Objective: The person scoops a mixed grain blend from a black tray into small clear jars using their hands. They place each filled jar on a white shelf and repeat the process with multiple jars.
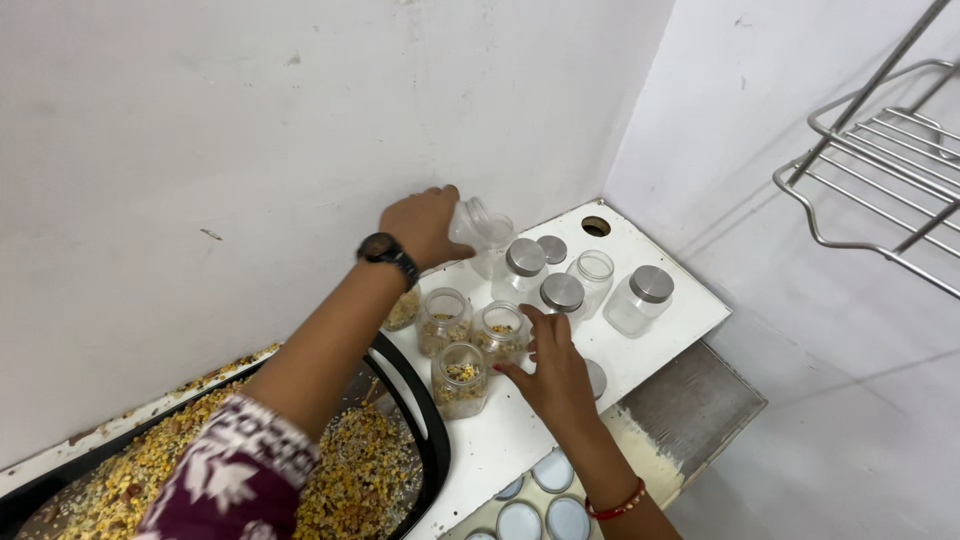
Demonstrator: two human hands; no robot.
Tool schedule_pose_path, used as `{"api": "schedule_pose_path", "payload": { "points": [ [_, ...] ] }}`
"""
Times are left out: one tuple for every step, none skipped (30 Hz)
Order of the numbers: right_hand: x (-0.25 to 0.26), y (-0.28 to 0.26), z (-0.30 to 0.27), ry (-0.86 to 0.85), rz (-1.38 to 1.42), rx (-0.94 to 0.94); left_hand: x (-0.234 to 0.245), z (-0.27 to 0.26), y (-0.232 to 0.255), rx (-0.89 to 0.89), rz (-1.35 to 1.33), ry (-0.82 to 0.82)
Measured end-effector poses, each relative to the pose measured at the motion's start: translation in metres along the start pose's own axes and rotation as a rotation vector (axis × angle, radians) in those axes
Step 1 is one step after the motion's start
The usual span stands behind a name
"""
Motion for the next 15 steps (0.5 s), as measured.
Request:
{"api": "schedule_pose_path", "payload": {
  "points": [
    [-0.004,-0.002,0.003,-0.003,-0.019,0.009,0.019,-0.015,0.001,-0.01,-0.017,0.079],
    [-0.008,-0.003,0.008,-0.001,-0.037,0.015,0.035,-0.03,0.003,-0.011,-0.025,0.151],
    [-0.012,-0.003,0.012,0.001,-0.056,0.021,0.05,-0.047,0.005,-0.011,-0.035,0.223],
    [-0.016,-0.002,0.018,-0.032,-0.011,-0.011,0.066,-0.065,0.008,-0.038,-0.049,0.29],
    [-0.02,-0.001,0.024,-0.065,0.033,-0.042,0.079,-0.083,0.013,-0.065,-0.065,0.357],
    [-0.023,0.002,0.027,-0.098,0.077,-0.075,0.086,-0.098,0.016,-0.045,-0.097,0.344],
    [-0.023,-0.002,0.029,-0.081,0.144,0.023,0.091,-0.113,0.019,-0.026,-0.13,0.329],
    [-0.023,-0.007,0.03,-0.065,0.21,0.122,0.097,-0.13,0.022,-0.028,-0.144,0.332],
    [-0.021,-0.01,0.029,-0.05,0.274,0.223,0.101,-0.145,0.026,-0.029,-0.159,0.335],
    [-0.024,-0.009,0.029,-0.071,0.259,0.214,0.094,-0.162,0.019,0.135,-0.198,0.196],
    [-0.027,-0.008,0.027,-0.093,0.244,0.205,0.083,-0.179,0.012,0.302,-0.235,0.059],
    [-0.03,-0.007,0.026,-0.12,0.228,0.197,0.079,-0.193,0.014,0.279,-0.219,0.078],
    [-0.033,-0.006,0.023,-0.126,0.199,0.183,0.076,-0.21,0.01,0.257,-0.203,0.098],
    [-0.036,-0.006,0.022,-0.13,0.17,0.174,0.07,-0.228,0.005,0.235,-0.186,0.123],
    [-0.038,-0.005,0.021,-0.134,0.14,0.165,0.064,-0.245,0.003,0.141,-0.152,0.205]
  ]
}}
Point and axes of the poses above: each hand's wrist, its own z-axis towards the middle knuckle, its own x-axis out of the back of the hand, y = z × x, the point moved 6 cm from there along z, towards the middle knuckle, and after that the axes turned 10 degrees about -x, right-handed, at the moved point
